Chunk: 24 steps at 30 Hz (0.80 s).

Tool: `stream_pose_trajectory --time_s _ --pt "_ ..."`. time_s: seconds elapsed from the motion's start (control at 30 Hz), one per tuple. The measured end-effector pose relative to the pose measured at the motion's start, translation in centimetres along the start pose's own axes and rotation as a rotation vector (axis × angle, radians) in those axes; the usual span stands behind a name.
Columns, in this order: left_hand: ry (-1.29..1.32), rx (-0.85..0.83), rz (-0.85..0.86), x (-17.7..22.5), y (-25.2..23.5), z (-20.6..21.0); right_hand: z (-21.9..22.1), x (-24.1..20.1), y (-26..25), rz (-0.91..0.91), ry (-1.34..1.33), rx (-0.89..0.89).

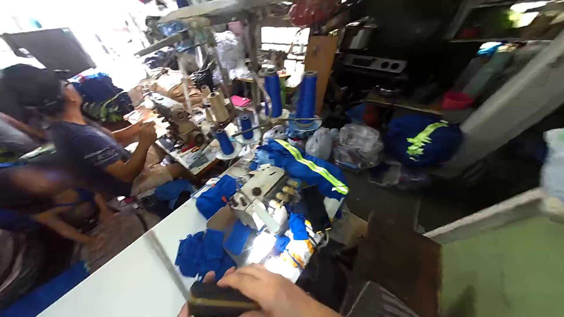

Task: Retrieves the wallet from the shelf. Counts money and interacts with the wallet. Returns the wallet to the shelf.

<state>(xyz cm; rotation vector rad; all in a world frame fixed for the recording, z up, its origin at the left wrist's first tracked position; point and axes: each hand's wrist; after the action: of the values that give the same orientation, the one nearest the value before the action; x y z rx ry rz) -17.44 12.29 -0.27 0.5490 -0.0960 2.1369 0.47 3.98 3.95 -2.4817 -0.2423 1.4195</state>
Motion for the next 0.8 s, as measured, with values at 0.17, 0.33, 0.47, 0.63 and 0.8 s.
stream_pose_trajectory --time_s 0.17,0.33,0.47,0.63,0.8 --pt "0.069 -0.168 0.058 -0.2 0.1 -0.5 -1.0 0.9 -0.7 -0.071 -0.069 -0.06" --pt "0.108 -0.221 0.078 -0.6 0.5 -1.8 -0.7 0.9 -0.9 -0.089 -0.026 -0.159" --pt "0.046 -0.277 0.106 -0.6 1.6 -3.4 0.6 -0.2 -1.2 -0.111 0.193 -0.059" --pt "0.03 -0.386 0.157 0.1 1.4 -4.1 1.0 -0.6 -1.7 -0.121 0.188 -0.022" --pt "0.16 -0.271 0.072 0.2 2.5 -2.1 0.8 -0.3 -2.0 -0.061 0.212 -0.014"
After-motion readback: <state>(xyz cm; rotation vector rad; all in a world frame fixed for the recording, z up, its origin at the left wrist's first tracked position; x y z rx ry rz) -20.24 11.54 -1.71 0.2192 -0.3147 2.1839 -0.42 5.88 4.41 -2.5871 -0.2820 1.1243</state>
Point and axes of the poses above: each hand's wrist, its own y-axis away from the middle knuckle, its own z-axis out of the palm, x = y × z, and after that the axes turned 3 degrees about -y, right-handed
